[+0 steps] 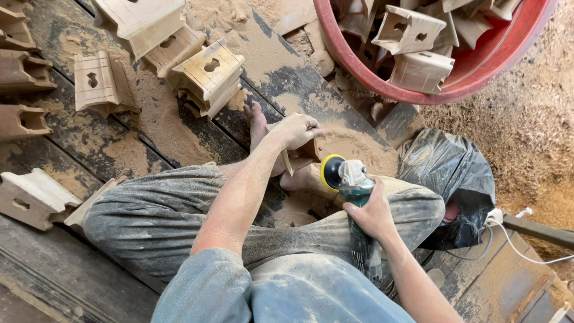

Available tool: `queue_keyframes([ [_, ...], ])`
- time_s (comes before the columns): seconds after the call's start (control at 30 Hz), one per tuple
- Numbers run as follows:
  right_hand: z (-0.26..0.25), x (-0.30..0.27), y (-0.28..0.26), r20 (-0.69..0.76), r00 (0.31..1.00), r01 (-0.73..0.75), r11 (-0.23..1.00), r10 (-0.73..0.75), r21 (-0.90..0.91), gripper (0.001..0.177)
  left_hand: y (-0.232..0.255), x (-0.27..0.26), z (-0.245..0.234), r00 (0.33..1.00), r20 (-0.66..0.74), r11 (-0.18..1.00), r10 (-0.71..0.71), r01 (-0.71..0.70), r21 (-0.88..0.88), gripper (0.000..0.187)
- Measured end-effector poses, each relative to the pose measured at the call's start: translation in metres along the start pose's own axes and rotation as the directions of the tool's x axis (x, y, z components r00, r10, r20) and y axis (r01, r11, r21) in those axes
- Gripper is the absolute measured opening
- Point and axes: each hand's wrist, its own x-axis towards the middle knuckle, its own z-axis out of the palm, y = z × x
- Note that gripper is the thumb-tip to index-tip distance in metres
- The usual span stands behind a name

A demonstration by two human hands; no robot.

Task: The person sits on the floor and uses an electric sander to smooth the surfaces of small wooden pieces. They hold each piece with one hand and sand it with the other, then place the finished pieces into a red basin nearby.

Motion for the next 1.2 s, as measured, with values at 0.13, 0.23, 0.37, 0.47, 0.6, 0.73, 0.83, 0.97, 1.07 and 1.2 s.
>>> queue_keyframes([
  [0.13, -0.001, -0.003, 0.004, -0.019, 1.000, -0.015, 1.000, 0.014, -0.004, 0.100, 0.000, 0.002, -0.002, 1.000, -0.002, 1.000, -0.007, 0.007, -0.005, 0.023],
  [0.23, 0.005, -0.003, -0.004, -0.013, 0.999, 0.034, 0.999, -0.033, 0.039, 0.099, 0.006, -0.001, -0.002, 1.000, -0.012, 1.000, 0.023, -0.023, -0.001, 0.020],
  [0.37, 0.007, 0.003, -0.018, 0.063, 0.998, 0.027, 1.000, -0.027, 0.010, 0.100, 0.012, -0.002, -0.012, 1.000, -0.009, 1.000, -0.006, 0.006, -0.020, 0.023],
  [0.47, 0.010, 0.001, -0.014, 0.070, 0.997, 0.009, 1.000, -0.009, 0.004, 0.098, -0.001, 0.010, 0.002, 1.000, 0.009, 1.000, 0.007, -0.007, -0.014, 0.021],
  [0.6, 0.010, 0.004, -0.013, 0.045, 0.999, 0.009, 1.000, -0.010, 0.013, 0.096, -0.001, 0.008, -0.003, 1.000, 0.014, 0.999, 0.004, -0.003, -0.051, 0.020],
  [0.73, 0.012, 0.004, -0.011, 0.060, 0.998, 0.000, 0.999, -0.003, 0.037, 0.096, 0.001, 0.007, -0.001, 1.000, 0.017, 1.000, 0.006, -0.005, -0.011, 0.022],
  [0.83, 0.013, 0.016, -0.003, 0.037, 0.999, 0.010, 0.999, -0.011, 0.030, 0.095, 0.000, 0.009, -0.002, 1.000, -0.007, 1.000, 0.013, -0.013, 0.023, 0.020],
  [0.97, 0.008, 0.017, 0.012, -0.008, 1.000, 0.004, 0.999, -0.004, 0.045, 0.095, -0.005, 0.004, 0.003, 0.999, -0.011, 0.999, 0.034, -0.034, -0.020, 0.024],
  [1.07, -0.002, 0.016, 0.017, -0.031, 1.000, 0.006, 0.998, -0.005, 0.056, 0.099, 0.015, -0.008, -0.008, 1.000, -0.015, 0.999, 0.024, -0.024, -0.026, 0.024],
  [1.2, 0.003, 0.006, -0.003, 0.028, 0.999, 0.018, 0.999, -0.019, 0.036, 0.105, 0.005, 0.002, 0.000, 1.000, 0.000, 1.000, -0.014, 0.014, -0.014, 0.021],
])
